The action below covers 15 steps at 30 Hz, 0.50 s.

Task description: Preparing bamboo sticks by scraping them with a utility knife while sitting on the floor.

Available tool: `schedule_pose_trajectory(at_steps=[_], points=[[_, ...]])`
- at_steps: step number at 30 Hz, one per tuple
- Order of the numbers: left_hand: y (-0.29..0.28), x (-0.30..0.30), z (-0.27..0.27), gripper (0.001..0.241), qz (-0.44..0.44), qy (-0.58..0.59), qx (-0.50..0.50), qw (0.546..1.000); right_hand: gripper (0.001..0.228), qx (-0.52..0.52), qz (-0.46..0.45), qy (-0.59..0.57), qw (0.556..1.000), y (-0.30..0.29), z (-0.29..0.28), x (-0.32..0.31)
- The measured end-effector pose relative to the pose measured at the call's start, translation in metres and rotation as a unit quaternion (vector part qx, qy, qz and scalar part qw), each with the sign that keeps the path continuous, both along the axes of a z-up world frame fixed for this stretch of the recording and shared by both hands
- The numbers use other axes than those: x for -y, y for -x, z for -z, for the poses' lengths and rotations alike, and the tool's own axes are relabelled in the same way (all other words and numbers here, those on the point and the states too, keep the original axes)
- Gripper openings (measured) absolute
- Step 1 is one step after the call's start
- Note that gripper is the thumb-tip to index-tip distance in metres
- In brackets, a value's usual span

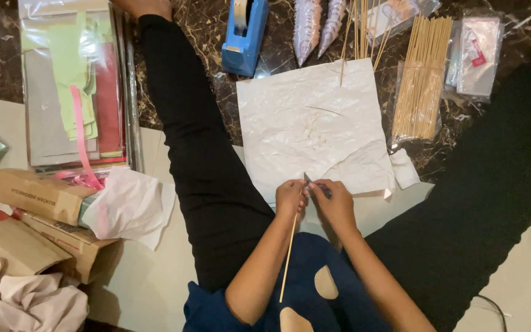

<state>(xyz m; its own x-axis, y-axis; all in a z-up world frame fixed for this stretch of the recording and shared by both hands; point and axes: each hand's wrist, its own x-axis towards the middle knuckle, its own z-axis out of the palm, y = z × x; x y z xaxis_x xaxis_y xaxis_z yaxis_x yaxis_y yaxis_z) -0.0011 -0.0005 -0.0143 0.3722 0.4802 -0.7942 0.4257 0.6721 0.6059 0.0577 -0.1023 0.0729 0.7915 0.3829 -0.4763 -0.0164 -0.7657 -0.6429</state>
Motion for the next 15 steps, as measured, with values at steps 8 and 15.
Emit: schedule_pose_trajectory(at_steps=[8, 15], points=[[-0.001, -0.002, -0.008, 0.025, -0.011, 0.018, -0.004, 1.000, 0.028, -0.013, 0.008, -0.008, 1.000, -0.001, -0.005, -0.002], [-0.003, -0.003, -0.018, 0.027, 0.003, 0.001, -0.011, 1.000, 0.029, 0.003, -0.002, -0.012, 1.000, -0.001, -0.008, -0.005]])
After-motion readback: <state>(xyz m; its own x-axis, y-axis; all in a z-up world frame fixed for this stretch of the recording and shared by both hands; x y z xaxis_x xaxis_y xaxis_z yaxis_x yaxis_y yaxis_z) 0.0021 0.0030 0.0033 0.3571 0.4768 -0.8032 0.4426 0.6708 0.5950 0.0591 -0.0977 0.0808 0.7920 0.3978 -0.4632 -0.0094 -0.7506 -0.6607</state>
